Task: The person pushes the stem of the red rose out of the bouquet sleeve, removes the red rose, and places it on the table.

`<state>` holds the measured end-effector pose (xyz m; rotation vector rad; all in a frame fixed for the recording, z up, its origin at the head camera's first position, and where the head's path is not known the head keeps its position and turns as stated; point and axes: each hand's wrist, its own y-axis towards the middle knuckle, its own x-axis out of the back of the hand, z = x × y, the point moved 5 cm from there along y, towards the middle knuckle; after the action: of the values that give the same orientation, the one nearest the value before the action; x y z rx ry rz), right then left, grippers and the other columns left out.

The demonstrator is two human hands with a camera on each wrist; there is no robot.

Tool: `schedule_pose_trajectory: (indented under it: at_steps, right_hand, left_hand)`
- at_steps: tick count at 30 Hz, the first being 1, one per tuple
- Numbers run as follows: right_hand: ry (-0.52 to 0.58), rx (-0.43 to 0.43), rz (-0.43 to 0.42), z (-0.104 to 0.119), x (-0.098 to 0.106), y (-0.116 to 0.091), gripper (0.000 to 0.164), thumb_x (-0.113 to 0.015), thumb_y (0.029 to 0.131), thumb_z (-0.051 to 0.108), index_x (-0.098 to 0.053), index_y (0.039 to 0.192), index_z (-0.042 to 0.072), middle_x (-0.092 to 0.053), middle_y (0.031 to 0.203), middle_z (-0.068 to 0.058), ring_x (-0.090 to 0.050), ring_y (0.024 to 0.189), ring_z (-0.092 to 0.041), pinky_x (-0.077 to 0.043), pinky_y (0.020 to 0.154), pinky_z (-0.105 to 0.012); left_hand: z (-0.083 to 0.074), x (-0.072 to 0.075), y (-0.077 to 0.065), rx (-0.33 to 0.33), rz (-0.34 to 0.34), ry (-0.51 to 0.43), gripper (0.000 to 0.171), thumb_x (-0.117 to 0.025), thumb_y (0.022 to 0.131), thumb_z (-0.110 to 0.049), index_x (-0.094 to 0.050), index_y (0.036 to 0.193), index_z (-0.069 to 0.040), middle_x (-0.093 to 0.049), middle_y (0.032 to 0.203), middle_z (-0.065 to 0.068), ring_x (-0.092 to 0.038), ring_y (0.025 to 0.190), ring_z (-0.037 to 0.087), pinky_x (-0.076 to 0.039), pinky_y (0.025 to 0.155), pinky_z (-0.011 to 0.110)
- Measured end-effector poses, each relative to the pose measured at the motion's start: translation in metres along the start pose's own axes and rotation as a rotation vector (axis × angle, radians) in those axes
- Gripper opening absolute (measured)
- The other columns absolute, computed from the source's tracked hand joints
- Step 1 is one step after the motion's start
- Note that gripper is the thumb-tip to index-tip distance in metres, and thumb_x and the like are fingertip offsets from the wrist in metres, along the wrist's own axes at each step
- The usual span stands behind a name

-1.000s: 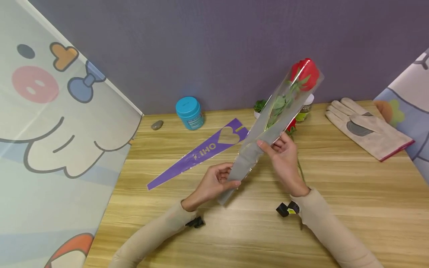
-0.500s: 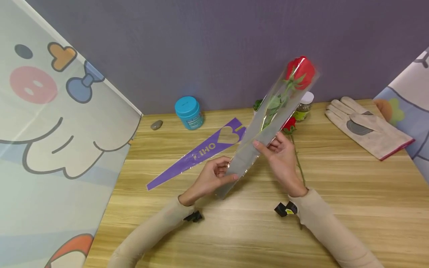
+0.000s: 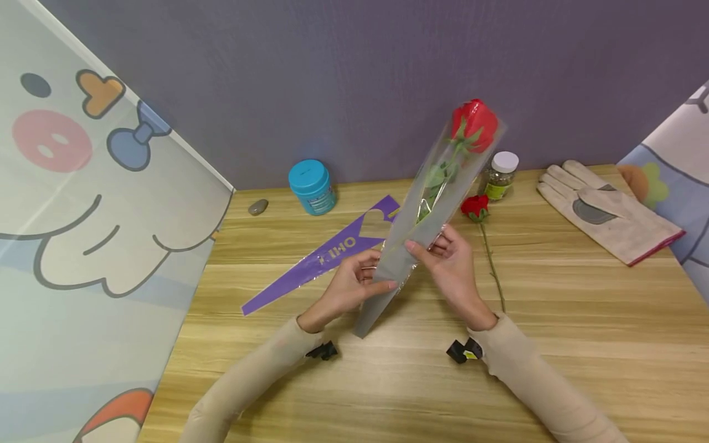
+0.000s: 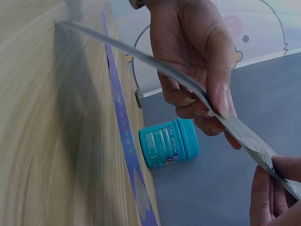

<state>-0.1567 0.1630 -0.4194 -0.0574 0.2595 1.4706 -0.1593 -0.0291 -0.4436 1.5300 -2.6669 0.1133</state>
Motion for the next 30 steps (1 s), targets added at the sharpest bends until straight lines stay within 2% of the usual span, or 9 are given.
schedule_pose_trajectory:
  at_steps: [5,10,12,16,22,26,30]
  right_hand:
    - [-0.043,-0.012,-0.003,-0.0016,-0.0027,-0.0022,0.038,-0.075,0.089,-0.009,-0.066,0.12,0.011,-0.08,0.097,0.017,-0.077,0.091,0.0,-0.061,0.081,-0.017]
    - [-0.104,-0.02,0.025,-0.0033,-0.0055,-0.0043,0.038,-0.076,0.09,-0.007,-0.063,0.125,0.003,-0.079,0.099,0.02,-0.076,0.093,0.001,-0.061,0.081,-0.017]
    - [-0.107,-0.022,0.032,-0.0038,-0.0061,-0.0047,0.04,-0.076,0.09,-0.006,-0.062,0.127,0.0,-0.079,0.1,0.02,-0.076,0.095,0.001,-0.061,0.082,-0.018]
    - [-0.1,-0.018,0.042,-0.0059,-0.0051,-0.0045,0.039,-0.075,0.091,-0.005,-0.063,0.127,0.002,-0.079,0.101,0.019,-0.076,0.095,0.001,-0.061,0.081,-0.017]
    - [-0.086,-0.028,0.033,-0.0021,-0.0019,-0.0024,0.038,-0.068,0.099,0.004,-0.059,0.135,-0.004,-0.079,0.102,0.019,-0.075,0.097,0.002,-0.061,0.082,-0.017]
    - [-0.083,-0.029,0.02,0.0015,0.0012,0.0001,0.031,-0.068,0.1,0.008,-0.062,0.13,0.003,-0.079,0.103,0.018,-0.075,0.096,0.002,-0.061,0.079,-0.016]
    - [-0.053,-0.027,0.029,0.004,0.0024,0.0011,0.031,-0.069,0.1,0.007,-0.061,0.129,0.001,-0.079,0.104,0.016,-0.076,0.095,0.001,-0.062,0.077,-0.017]
  left_hand:
    - [0.0004,-0.0012,0.0004,-0.01,-0.002,-0.015,0.039,-0.078,0.088,0.003,-0.064,0.124,0.004,-0.071,0.117,0.031,-0.071,0.085,0.002,-0.061,0.078,0.024]
    - [0.0013,-0.0017,0.0012,-0.021,-0.002,-0.02,0.039,-0.078,0.087,0.003,-0.064,0.123,0.005,-0.071,0.118,0.032,-0.071,0.086,0.001,-0.06,0.078,0.022]
    - [0.0019,-0.0017,0.0012,-0.021,-0.002,-0.011,0.04,-0.079,0.087,0.003,-0.064,0.124,0.005,-0.071,0.118,0.032,-0.071,0.085,0.0,-0.06,0.078,0.021]
    - [0.0024,-0.0022,0.0005,-0.019,-0.002,-0.006,0.04,-0.079,0.087,0.003,-0.064,0.124,0.004,-0.072,0.118,0.031,-0.071,0.085,0.001,-0.06,0.078,0.021]
    - [0.0025,-0.003,-0.0024,-0.019,-0.001,-0.021,0.038,-0.079,0.087,0.003,-0.065,0.121,0.005,-0.072,0.117,0.032,-0.071,0.084,0.001,-0.061,0.076,0.022]
    - [0.0028,-0.0031,-0.0045,-0.018,0.004,-0.026,0.037,-0.079,0.087,0.003,-0.065,0.121,0.006,-0.071,0.117,0.033,-0.071,0.085,0.002,-0.061,0.077,0.023]
    - [0.0035,-0.0029,-0.0063,-0.017,0.012,-0.016,0.038,-0.079,0.087,0.003,-0.065,0.122,0.005,-0.072,0.118,0.031,-0.071,0.088,0.003,-0.061,0.079,0.024]
